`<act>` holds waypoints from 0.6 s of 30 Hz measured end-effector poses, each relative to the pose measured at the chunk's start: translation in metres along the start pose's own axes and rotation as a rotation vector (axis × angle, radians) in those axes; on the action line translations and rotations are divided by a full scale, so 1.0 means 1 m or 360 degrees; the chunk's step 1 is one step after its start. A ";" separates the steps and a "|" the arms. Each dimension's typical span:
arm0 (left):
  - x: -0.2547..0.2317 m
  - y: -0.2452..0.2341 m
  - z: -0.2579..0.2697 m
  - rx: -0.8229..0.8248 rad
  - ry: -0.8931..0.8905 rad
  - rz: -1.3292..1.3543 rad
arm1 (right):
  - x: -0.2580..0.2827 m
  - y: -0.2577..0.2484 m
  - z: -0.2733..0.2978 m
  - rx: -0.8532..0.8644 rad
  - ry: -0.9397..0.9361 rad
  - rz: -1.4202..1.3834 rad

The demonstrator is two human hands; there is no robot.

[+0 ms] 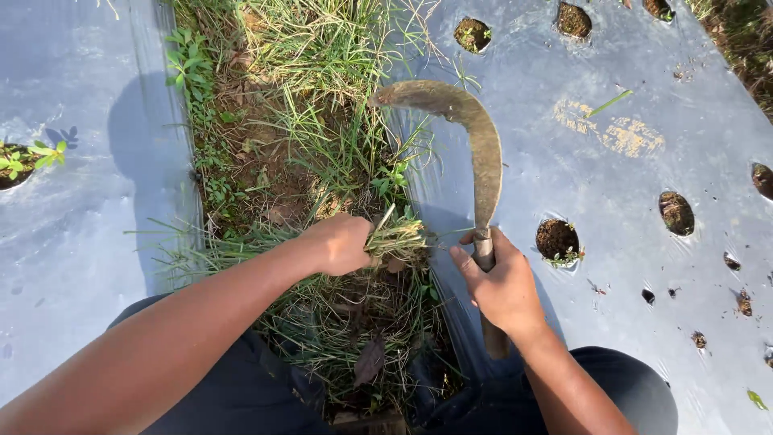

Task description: The person uses a sickle to cut grass and weeds growing along the edge of a plastic mulch sheet. They gather the cut grass with their left hand and continue cutting along the row, occasionally pulling weeds by hand.

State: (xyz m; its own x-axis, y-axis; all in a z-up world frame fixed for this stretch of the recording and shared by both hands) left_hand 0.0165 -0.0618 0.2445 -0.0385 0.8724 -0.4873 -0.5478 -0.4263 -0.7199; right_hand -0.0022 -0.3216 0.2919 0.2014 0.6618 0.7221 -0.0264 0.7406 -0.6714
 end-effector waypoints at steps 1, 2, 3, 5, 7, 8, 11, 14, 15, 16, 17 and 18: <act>-0.008 -0.008 0.005 0.0032 -0.0026 0.0091 | 0.000 0.000 0.005 0.0019 0.0045 -0.0245; -0.016 -0.015 0.009 0.0065 -0.0052 0.0182 | 0.000 0.000 0.009 0.0037 0.0088 -0.0490; -0.026 -0.020 0.012 0.0072 -0.0035 0.0166 | 0.003 0.001 0.012 0.0016 0.0096 -0.0498; -0.049 -0.025 0.017 0.0228 -0.0088 0.0385 | 0.006 0.003 0.017 0.0080 0.0295 -0.0557; -0.067 -0.032 0.015 0.0231 -0.0046 0.0325 | 0.003 0.003 0.014 0.0101 0.0299 -0.0548; -0.074 -0.034 0.015 0.0218 -0.0023 0.0276 | 0.002 0.004 0.014 0.0144 0.0290 -0.0539; -0.055 -0.021 0.001 0.0339 -0.0111 0.0555 | -0.002 0.011 0.007 0.0311 0.0394 -0.0625; -0.046 -0.011 -0.010 0.0339 -0.0034 0.0521 | -0.028 0.028 -0.001 0.0357 0.0423 -0.0294; -0.044 -0.014 -0.006 0.0346 -0.0041 0.0524 | -0.022 0.032 0.003 0.0364 0.0430 -0.0293; -0.043 -0.018 -0.003 0.0357 -0.0090 0.0533 | -0.017 0.036 0.007 0.0410 0.0468 -0.0232; -0.041 -0.024 0.000 0.0368 -0.0137 0.0535 | -0.011 0.039 0.011 0.0453 0.0505 -0.0177; -0.037 -0.020 0.001 0.0375 -0.0142 0.0531 | -0.014 0.045 0.013 0.0456 0.0511 -0.0182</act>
State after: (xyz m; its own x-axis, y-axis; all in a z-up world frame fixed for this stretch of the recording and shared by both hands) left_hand 0.0282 -0.0848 0.2776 -0.3129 0.7172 -0.6227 -0.6686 -0.6320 -0.3919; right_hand -0.0186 -0.2960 0.2537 0.5113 0.5378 0.6703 -0.2477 0.8391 -0.4843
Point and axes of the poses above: each hand's wrist, its own z-axis away from the middle knuckle, its own y-axis out of the palm, x = y × z, the point moved 2 cm from there along -z, towards the middle knuckle, and after that the axes turned 12 degrees about -x, right-handed, at the moved point
